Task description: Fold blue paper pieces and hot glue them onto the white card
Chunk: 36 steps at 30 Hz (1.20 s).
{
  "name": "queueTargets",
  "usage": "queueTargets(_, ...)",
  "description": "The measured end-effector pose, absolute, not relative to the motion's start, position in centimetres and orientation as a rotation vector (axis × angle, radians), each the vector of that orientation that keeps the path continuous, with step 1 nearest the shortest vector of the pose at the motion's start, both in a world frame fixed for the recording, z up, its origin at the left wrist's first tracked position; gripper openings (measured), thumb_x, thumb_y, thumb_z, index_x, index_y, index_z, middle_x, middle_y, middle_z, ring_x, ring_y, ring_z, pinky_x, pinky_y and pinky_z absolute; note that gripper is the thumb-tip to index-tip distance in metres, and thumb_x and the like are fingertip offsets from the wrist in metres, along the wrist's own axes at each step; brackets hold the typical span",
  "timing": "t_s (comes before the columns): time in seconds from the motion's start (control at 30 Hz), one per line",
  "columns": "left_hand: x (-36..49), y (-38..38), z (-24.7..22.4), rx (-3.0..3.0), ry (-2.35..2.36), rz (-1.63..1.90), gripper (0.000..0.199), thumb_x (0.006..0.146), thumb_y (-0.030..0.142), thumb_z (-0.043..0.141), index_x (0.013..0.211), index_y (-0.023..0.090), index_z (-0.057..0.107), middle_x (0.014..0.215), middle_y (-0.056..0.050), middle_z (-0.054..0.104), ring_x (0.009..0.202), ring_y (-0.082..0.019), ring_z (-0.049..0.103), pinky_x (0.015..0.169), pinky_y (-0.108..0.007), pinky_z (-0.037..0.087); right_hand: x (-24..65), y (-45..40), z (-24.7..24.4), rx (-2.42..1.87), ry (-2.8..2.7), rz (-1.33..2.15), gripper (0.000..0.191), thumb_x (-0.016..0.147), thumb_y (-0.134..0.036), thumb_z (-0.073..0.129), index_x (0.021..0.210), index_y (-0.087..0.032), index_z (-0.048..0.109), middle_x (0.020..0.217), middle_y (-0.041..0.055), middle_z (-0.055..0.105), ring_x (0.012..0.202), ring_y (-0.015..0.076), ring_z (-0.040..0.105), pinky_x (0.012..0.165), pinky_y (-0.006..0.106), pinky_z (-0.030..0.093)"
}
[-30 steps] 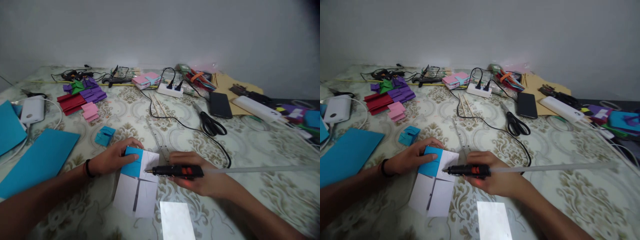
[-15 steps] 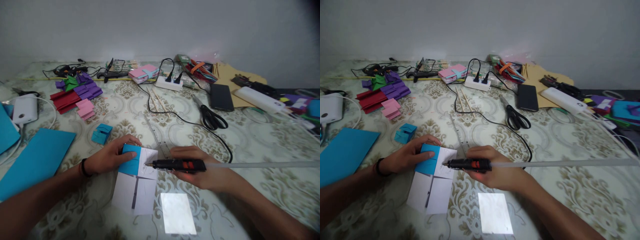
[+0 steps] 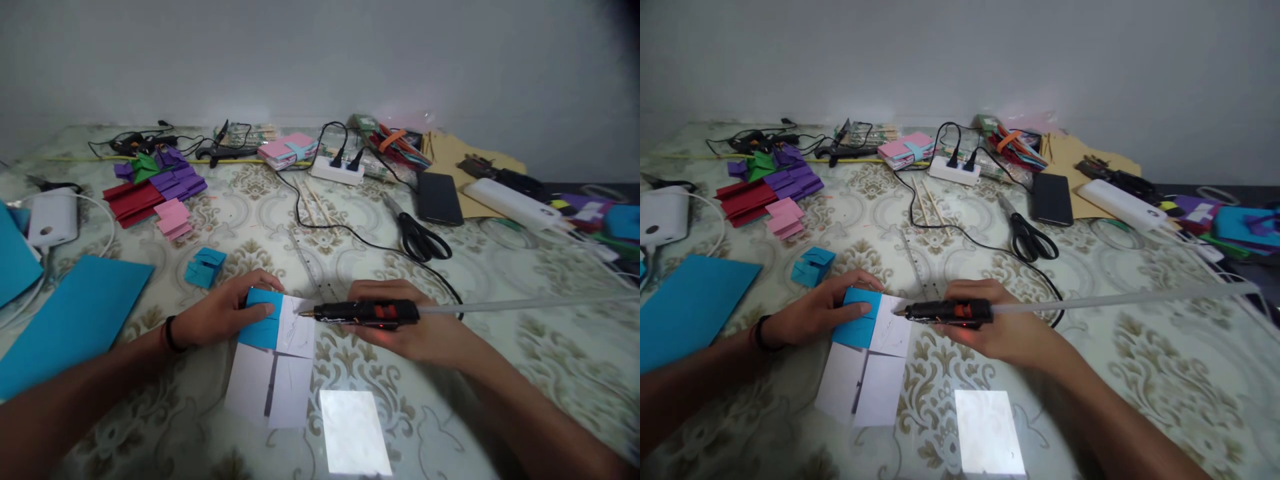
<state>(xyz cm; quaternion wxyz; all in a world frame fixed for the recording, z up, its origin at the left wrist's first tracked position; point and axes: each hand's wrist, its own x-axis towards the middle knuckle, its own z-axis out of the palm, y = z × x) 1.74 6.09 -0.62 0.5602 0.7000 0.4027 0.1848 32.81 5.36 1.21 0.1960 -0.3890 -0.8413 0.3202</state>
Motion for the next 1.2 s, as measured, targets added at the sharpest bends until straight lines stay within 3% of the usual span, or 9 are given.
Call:
queueTargets(0.27,1.7,6.0,-0.7,1.636,0.947,0.430,0.031,0.099,0.041,0.059,0.123,0.022,0.060,0.111,-0.004,0.062,0.093,-0.020,0.060,0.072,-0.027,0.049,31.2,4.9,0.8,-1.131,-2.268,0.937,0.032,0.092,-0.031,0.067,0.067,-0.020,0.051,0.064,-0.0037,0.047,0.056,0.0118,0.047,0.053,0.026,0.036)
queueTargets(0.47,1.7,6.1,-0.6,1.647,0.953,0.429,0.030,0.099,0.039,0.059,0.123,0.023,0.060,0.117,-0.005,0.062,0.099,-0.021,0.060,0.077,-0.028,0.048,31.3,4.9,0.9,-1.094,-2.288,0.889,0.032,0.091,-0.027,0.065,0.065,-0.021,0.048,0.060,-0.0040,0.046,0.054,0.0116,0.045,0.050,0.026,0.035)
queueTargets(0.63,1.7,6.0,-0.6,1.604,0.952,0.427,0.031,0.098,0.042,0.060,0.122,0.023,0.060,0.107,-0.004,0.063,0.088,-0.018,0.059,0.069,-0.026,0.047,31.8,4.9,0.8,-1.076,-2.285,0.876,0.030,0.090,-0.029,0.067,0.064,-0.021,0.054,0.062,-0.0014,0.052,0.057,0.0143,0.053,0.054,0.027,0.045)
queueTargets(0.77,1.7,6.0,-0.8,1.613,0.936,0.441,0.030,0.099,0.042,0.059,0.122,0.023,0.060,0.108,-0.004,0.063,0.091,-0.019,0.058,0.072,-0.027,0.048,32.4,4.9,0.8,-1.066,-2.260,0.885,0.026,0.088,-0.029,0.068,0.064,-0.022,0.060,0.062,0.0007,0.057,0.055,0.0155,0.054,0.053,0.028,0.047)
queueTargets(0.97,1.5,5.9,-0.9,1.620,0.946,0.438,0.031,0.099,0.044,0.059,0.122,0.023,0.060,0.107,-0.004,0.063,0.088,-0.019,0.059,0.069,-0.027,0.047,33.4,4.5,0.8,-1.112,-2.274,0.884,0.009,0.081,-0.027,0.075,0.076,-0.023,0.069,0.073,0.0024,0.067,0.063,0.0185,0.063,0.060,0.030,0.053)
queueTargets(1.07,1.5,5.9,-1.2,1.668,0.958,0.432,0.032,0.099,0.044,0.058,0.123,0.023,0.060,0.111,-0.005,0.064,0.092,-0.020,0.061,0.073,-0.028,0.049,33.5,4.5,0.9,-1.101,-2.282,0.958,0.009,0.080,-0.028,0.077,0.083,-0.023,0.071,0.076,0.0020,0.067,0.066,0.0180,0.063,0.061,0.030,0.054)
queueTargets(1.2,1.7,6.3,-0.9,1.758,0.984,0.427,0.029,0.099,0.038,0.057,0.124,0.023,0.059,0.119,-0.006,0.066,0.101,-0.022,0.064,0.083,-0.031,0.052,33.0,4.9,1.5,-1.036,-2.347,1.054,0.021,0.087,-0.030,0.072,0.072,-0.020,0.062,0.067,-0.0024,0.055,0.060,0.0133,0.053,0.055,0.026,0.047)
